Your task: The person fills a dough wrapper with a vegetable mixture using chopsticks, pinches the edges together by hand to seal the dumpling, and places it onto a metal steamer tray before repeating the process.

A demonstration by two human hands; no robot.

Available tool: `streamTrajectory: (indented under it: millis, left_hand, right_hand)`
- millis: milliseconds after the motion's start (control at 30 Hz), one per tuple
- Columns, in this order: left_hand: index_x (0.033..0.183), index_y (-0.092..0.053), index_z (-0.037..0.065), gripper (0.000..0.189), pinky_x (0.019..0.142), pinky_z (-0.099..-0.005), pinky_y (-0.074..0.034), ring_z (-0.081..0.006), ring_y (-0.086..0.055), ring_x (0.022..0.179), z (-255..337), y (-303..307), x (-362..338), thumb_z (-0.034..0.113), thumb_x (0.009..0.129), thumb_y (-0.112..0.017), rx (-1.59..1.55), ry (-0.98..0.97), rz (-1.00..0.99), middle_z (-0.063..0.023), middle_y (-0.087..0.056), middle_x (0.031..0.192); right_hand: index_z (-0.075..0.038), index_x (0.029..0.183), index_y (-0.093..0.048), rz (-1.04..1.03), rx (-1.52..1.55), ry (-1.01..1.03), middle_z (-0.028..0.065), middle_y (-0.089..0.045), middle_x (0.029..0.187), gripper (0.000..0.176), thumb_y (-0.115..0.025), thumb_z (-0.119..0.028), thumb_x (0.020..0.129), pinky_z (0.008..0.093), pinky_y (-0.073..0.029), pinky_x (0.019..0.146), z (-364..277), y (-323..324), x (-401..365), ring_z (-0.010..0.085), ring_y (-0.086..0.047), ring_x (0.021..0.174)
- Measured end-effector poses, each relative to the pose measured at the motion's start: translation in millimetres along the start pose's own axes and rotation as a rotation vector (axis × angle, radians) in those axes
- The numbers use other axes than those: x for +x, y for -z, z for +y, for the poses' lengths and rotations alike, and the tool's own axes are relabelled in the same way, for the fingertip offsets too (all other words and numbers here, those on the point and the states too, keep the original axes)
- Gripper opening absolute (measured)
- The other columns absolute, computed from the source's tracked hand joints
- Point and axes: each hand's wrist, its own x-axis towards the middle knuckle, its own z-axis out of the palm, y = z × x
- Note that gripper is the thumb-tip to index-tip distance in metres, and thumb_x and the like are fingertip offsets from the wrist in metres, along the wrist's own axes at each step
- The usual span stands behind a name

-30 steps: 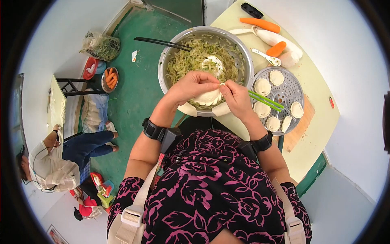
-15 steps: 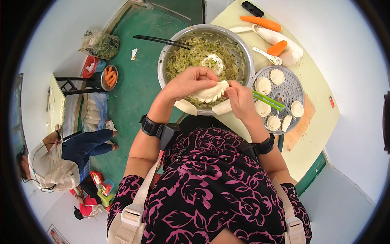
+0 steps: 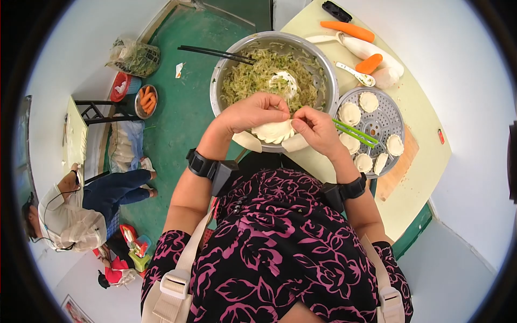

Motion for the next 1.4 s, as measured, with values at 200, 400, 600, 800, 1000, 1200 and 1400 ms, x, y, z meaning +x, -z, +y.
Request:
streamTrajectory:
  millis: [200,400,600,800,1000,1200,1400]
  left_hand:
    - [0.086,-0.057,0.002,0.015,0.064,-0.0186,-0.041,-0.0037,-0.050,0.071,-3,4,4,0.015,0.083,-0.052,0.186,-0.008,-0.099,0.0024,-0.056,0.076]
    - [0.090,-0.057,0.001,0.018,0.068,-0.0198,-0.041,-0.0054,-0.050,0.076,-5,6,6,0.017,0.084,-0.049,0.227,-0.008,-0.083,0.0010,-0.056,0.082]
    - [0.093,-0.056,0.002,0.016,0.067,-0.0192,-0.042,-0.0057,-0.052,0.075,-8,9,8,0.015,0.084,-0.051,0.013,-0.044,0.004,0.0000,-0.057,0.084]
    - [0.091,-0.056,0.003,0.017,0.064,-0.0181,-0.042,-0.0049,-0.052,0.073,-12,9,12,0.018,0.085,-0.051,-0.069,-0.032,0.136,0.0001,-0.057,0.083]
    - [0.096,-0.055,0.003,0.022,0.067,-0.0195,-0.042,-0.0061,-0.052,0.077,-12,3,13,0.022,0.087,-0.048,-0.022,-0.043,0.245,-0.0010,-0.056,0.087]
    - [0.107,-0.051,0.003,0.031,0.072,-0.0210,-0.042,-0.0078,-0.051,0.082,-18,-14,16,0.027,0.088,-0.045,-0.054,-0.054,0.386,-0.0028,-0.053,0.095]
    - [0.109,-0.049,0.005,0.033,0.081,-0.0293,-0.043,-0.0153,-0.051,0.096,-26,-6,21,0.030,0.089,-0.042,-0.488,0.071,0.333,-0.0071,-0.052,0.105]
  right_hand:
    - [-0.002,0.070,-0.053,-0.158,-0.007,-0.073,0.0015,-0.047,0.057,0.015,-0.057,-0.014,0.078,0.0239,-0.032,0.046,2,5,3,0.0083,-0.039,0.050]
    - [-0.001,0.071,-0.054,-0.127,-0.097,-0.099,0.0023,-0.050,0.056,0.019,-0.057,-0.018,0.079,0.0241,-0.034,0.046,3,-1,3,0.0096,-0.041,0.049]
    - [-0.001,0.087,-0.058,-0.099,0.105,-0.311,0.0035,-0.056,0.067,0.028,-0.048,-0.028,0.087,0.0206,-0.039,0.048,2,3,5,0.0087,-0.048,0.049]
    - [-0.002,0.104,-0.052,-0.100,0.377,-0.355,0.0002,-0.054,0.079,0.038,-0.045,-0.035,0.087,0.0188,-0.040,0.052,8,6,10,0.0071,-0.050,0.061]
    - [-0.002,0.099,-0.055,0.096,0.582,-0.439,-0.0020,-0.052,0.076,0.033,-0.050,-0.032,0.085,0.0182,-0.037,0.054,18,-8,13,0.0046,-0.047,0.063]
    - [0.000,0.086,-0.059,0.214,0.472,-0.399,-0.0052,-0.052,0.070,0.020,-0.061,-0.019,0.079,0.0178,-0.032,0.054,26,-17,17,0.0018,-0.042,0.063]
    - [0.005,0.109,-0.048,0.475,0.508,-0.467,0.0057,-0.055,0.097,0.044,-0.062,-0.024,0.078,0.0235,-0.038,0.077,5,-23,20,0.0096,-0.050,0.088]
